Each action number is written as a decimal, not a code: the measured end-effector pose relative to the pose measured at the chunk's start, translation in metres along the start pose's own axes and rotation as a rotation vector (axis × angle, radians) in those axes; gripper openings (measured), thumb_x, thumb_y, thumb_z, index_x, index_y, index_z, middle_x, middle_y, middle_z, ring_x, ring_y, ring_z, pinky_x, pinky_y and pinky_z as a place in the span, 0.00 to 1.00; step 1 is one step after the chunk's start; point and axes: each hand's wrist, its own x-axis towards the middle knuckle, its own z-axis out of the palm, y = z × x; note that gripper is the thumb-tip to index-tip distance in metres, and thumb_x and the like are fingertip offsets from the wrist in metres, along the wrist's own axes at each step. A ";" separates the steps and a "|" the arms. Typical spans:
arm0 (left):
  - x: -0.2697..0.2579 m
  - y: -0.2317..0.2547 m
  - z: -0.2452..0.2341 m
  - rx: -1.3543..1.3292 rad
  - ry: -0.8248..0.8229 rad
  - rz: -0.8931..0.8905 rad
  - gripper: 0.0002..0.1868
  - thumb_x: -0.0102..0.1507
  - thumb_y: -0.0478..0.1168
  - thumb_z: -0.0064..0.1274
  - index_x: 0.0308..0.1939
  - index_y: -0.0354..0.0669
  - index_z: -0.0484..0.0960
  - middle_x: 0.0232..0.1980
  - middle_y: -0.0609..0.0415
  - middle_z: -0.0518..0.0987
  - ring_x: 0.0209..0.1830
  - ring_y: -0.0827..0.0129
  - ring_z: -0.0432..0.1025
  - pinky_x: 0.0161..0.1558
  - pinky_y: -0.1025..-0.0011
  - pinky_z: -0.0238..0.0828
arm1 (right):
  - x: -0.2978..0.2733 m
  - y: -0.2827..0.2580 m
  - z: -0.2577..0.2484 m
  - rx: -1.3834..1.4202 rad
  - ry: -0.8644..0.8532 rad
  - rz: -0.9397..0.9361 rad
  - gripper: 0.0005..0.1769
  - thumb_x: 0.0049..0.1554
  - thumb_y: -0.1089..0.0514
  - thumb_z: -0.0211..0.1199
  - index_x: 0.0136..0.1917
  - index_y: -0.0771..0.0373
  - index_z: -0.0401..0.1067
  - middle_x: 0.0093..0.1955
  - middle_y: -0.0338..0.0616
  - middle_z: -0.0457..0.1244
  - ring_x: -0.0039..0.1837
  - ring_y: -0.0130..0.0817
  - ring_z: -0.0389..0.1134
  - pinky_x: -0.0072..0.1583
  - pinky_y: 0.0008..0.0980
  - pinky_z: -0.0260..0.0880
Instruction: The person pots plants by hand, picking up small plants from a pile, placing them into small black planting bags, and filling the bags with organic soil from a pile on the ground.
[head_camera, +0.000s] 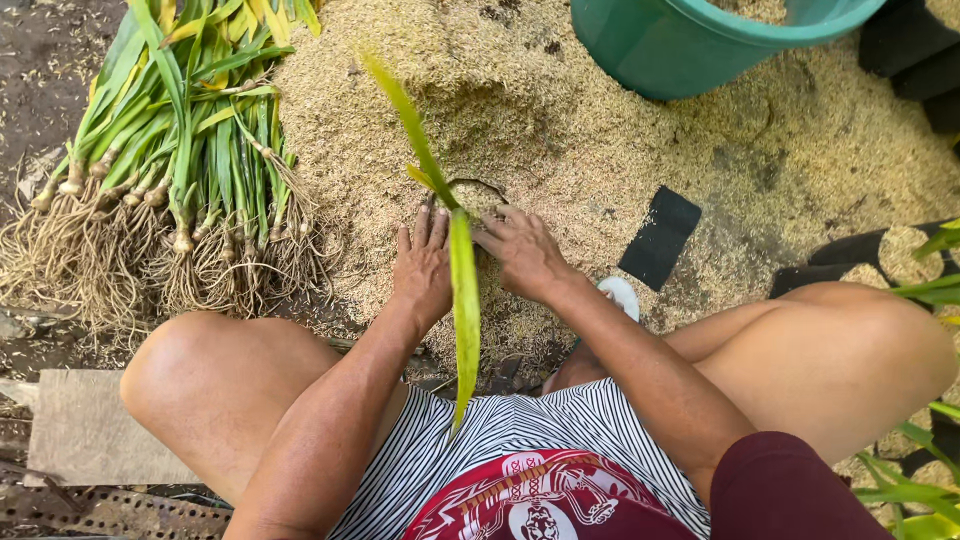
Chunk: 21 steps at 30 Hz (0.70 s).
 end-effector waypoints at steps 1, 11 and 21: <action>0.001 0.003 0.006 0.002 0.019 -0.019 0.37 0.71 0.39 0.47 0.85 0.58 0.55 0.90 0.51 0.46 0.88 0.47 0.33 0.77 0.47 0.53 | 0.000 0.001 0.004 0.001 -0.030 -0.043 0.34 0.60 0.74 0.45 0.71 0.47 0.72 0.73 0.42 0.66 0.80 0.45 0.55 0.72 0.49 0.58; 0.020 0.012 0.068 -0.220 0.246 -0.025 0.29 0.74 0.52 0.39 0.78 0.52 0.69 0.82 0.47 0.65 0.86 0.37 0.40 0.78 0.29 0.37 | 0.024 0.036 0.115 -0.001 0.041 -0.090 0.30 0.55 0.55 0.71 0.70 0.50 0.70 0.79 0.43 0.60 0.79 0.49 0.54 0.76 0.60 0.50; 0.048 -0.011 0.046 -0.985 0.085 -0.144 0.21 0.77 0.46 0.34 0.73 0.49 0.71 0.79 0.41 0.65 0.81 0.48 0.55 0.80 0.44 0.45 | 0.032 0.039 0.062 0.305 0.072 0.028 0.35 0.59 0.77 0.48 0.69 0.46 0.74 0.69 0.43 0.67 0.73 0.38 0.63 0.75 0.45 0.56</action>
